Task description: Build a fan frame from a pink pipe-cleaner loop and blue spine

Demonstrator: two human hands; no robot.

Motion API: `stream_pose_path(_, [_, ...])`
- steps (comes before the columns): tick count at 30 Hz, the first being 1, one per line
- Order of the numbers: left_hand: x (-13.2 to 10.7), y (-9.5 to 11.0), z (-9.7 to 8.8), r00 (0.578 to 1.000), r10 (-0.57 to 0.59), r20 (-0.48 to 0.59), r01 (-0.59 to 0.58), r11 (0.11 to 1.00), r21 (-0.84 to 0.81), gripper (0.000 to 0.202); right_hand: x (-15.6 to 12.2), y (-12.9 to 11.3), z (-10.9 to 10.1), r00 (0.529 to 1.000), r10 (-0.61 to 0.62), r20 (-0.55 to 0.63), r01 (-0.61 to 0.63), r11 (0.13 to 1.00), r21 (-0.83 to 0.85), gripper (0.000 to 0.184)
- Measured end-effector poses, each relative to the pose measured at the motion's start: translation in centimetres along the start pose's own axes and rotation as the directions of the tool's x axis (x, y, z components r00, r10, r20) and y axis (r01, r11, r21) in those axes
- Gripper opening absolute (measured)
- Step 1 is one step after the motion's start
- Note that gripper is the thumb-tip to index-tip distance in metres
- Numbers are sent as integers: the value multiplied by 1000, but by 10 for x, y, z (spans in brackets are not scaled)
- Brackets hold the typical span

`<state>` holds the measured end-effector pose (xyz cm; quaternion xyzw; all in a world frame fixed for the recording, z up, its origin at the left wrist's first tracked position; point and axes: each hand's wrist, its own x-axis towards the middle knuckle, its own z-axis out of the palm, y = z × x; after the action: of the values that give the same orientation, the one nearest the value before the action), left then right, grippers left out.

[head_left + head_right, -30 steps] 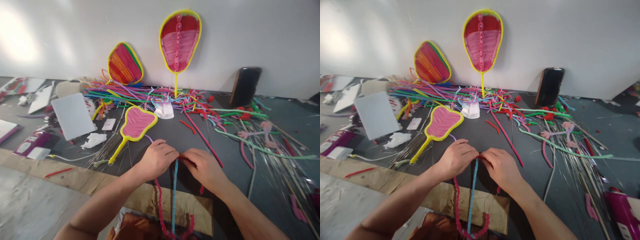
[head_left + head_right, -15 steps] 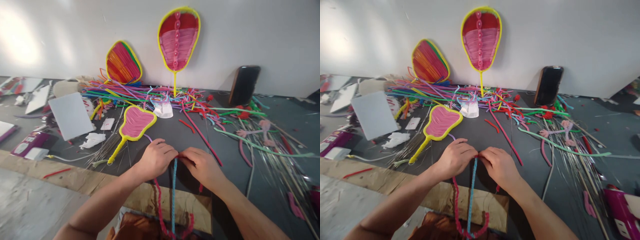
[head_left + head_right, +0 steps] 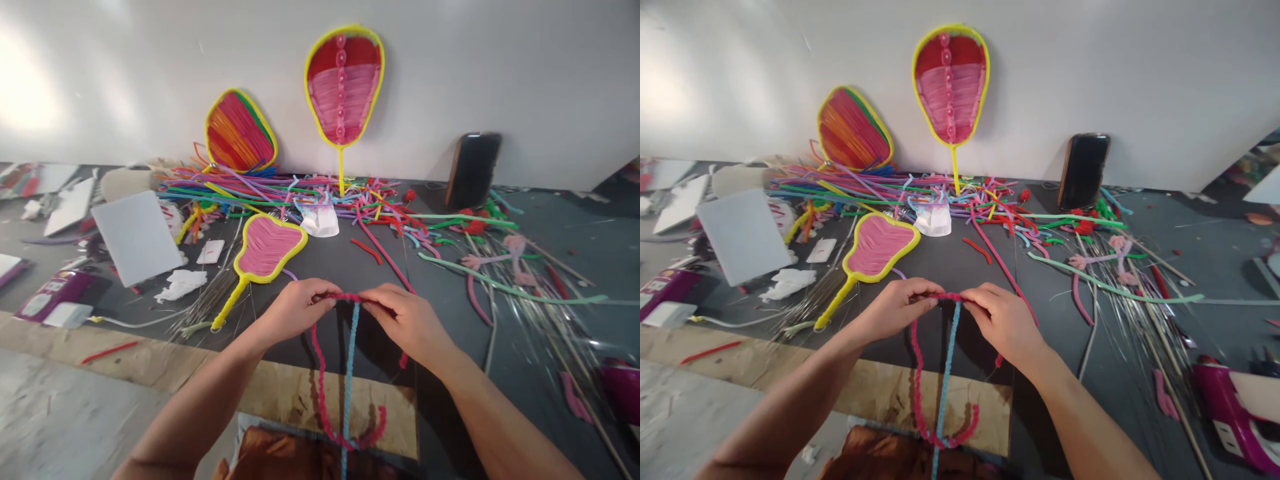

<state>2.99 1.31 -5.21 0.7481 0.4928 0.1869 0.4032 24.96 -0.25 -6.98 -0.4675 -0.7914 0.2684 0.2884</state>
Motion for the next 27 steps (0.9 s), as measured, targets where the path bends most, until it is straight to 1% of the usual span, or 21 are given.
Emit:
stream_pose_path(4, [1, 1, 2, 999, 33, -32, -32, 999, 26, 21, 0, -1, -2, 1000, -29, 13, 29, 999, -28, 18])
stream_pose_path(10, [0, 0, 3, 995, 83, -50, -79, 994, 77, 22, 0, -2, -1, 999, -23, 48, 26, 998, -60, 21])
stream_pose_path(15, [-1, 2, 5, 991, 120, -51, -112, 983, 143, 25, 0, -2, 4, 999, -5, 47, 6, 1000, -14, 19])
stream_pose_path(18, [-2, 0, 7, 980, 194, -44, -186, 970, 154, 22, -1, -2, 7, 998, -1, 64, 1, 1000, 8, 20])
stream_pose_path(22, [-2, -6, 10, 957, 287, -40, -268, 930, 250, 20, -1, -2, 5, 997, 23, 72, -20, 999, -42, 16])
stream_pose_path(27, [-2, -9, 13, 935, 353, 13, -334, 871, 359, 25, 0, -1, 2, 992, -36, 122, 48, 995, -91, 15])
